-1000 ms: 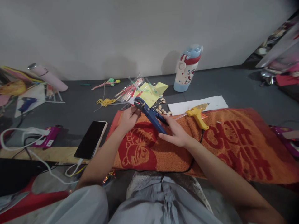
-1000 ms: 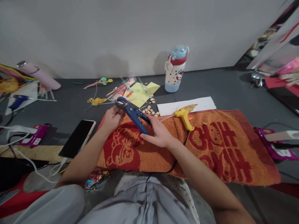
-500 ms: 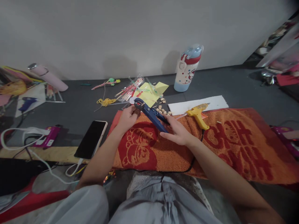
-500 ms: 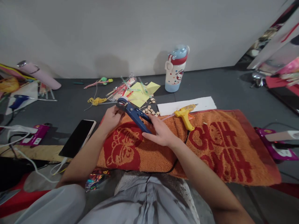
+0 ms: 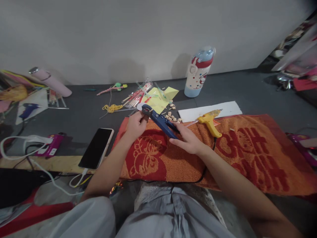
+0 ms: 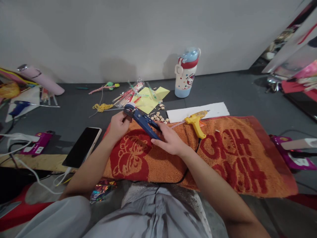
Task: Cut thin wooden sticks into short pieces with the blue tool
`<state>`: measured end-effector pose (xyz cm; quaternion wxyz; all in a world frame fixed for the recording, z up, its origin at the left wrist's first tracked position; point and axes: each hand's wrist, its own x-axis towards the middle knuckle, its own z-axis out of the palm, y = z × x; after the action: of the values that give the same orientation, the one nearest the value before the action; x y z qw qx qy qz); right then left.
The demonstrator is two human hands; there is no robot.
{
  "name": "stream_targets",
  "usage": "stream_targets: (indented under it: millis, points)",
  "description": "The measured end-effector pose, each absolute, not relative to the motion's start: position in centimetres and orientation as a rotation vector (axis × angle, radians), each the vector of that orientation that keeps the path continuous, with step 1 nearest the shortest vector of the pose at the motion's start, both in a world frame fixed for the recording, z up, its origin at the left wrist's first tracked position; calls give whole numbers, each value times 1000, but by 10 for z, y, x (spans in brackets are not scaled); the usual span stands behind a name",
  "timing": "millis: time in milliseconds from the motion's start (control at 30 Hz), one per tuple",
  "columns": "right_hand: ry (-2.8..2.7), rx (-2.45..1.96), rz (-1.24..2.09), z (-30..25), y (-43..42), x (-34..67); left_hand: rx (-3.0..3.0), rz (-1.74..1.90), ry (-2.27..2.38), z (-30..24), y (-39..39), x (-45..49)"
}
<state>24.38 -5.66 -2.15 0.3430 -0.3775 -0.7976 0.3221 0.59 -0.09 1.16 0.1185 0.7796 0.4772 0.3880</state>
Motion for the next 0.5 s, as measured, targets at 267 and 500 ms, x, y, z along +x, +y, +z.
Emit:
stream_targets:
  millis: [267, 500]
  points:
    - [-2039, -989, 878, -24, -58, 244, 2310, 1146, 1400, 12, -2, 8]
    - [-2036, -988, 902, -24, -58, 243, 2296, 1163, 1394, 12, -3, 10]
